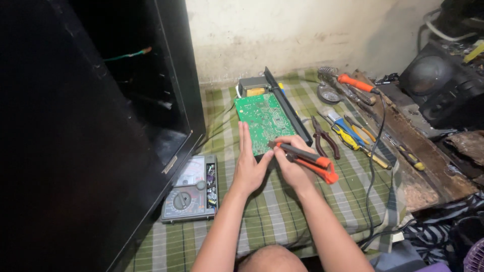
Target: Soldering components on a circuit board and using a utility knife for board modification
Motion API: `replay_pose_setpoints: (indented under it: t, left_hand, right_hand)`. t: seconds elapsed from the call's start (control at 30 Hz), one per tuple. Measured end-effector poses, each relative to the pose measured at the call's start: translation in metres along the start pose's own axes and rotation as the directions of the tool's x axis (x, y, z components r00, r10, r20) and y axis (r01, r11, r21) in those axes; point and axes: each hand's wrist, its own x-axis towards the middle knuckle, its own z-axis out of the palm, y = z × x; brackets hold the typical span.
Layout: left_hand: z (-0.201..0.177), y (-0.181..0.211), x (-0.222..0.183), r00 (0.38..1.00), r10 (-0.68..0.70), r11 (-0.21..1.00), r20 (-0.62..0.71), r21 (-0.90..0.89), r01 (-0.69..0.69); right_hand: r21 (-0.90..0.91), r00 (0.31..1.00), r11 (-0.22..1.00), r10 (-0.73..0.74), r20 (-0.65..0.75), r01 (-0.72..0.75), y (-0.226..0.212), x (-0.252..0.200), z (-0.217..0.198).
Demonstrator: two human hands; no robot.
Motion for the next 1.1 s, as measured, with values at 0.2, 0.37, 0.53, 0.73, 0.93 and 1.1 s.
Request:
replay_pose_setpoints:
  t: [0.2,0.37,0.53,0.73,0.93,1.1]
  left_hand:
    - [0.005,-0.008,0.001,1.000,-0.014,1.000,-0.023,0.009,0.014]
    - [0.001,0.004,-0.005,0.995,-0.089,0.996,-0.055,-0.030,0.087]
    - [0.002,0.000,-0.009,0.985,-0.158,0.987,-0.069,-0.028,0.157]
    - [0.002,0.000,-0.013,0.980,-0.185,0.982,-0.076,-0.047,0.181]
    - [0.002,0.000,-0.013,0.980,-0.173,0.985,-0.103,-0.046,0.169]
    - [-0.001,0.006,-0.013,0.980,-0.171,0.985,-0.105,-0.052,0.166]
  right_hand:
    - [0.029,0.995,0.997,0.063,0.072,-0.065,0.040,0.007,0.016]
    - [-0.008,0.997,0.998,0.055,0.053,-0.055,0.027,-0.002,0.009]
    - [0.041,0.998,0.998,0.049,0.035,-0.050,0.030,-0.004,0.007]
    - [0.046,0.999,0.998,0.031,0.030,-0.032,0.026,-0.005,0.005]
    - [0.074,0.999,0.996,-0.040,-0.011,0.040,0.014,-0.004,0.004]
    - [0.039,0.995,0.994,-0.098,-0.004,0.098,0.010,-0.003,0.003]
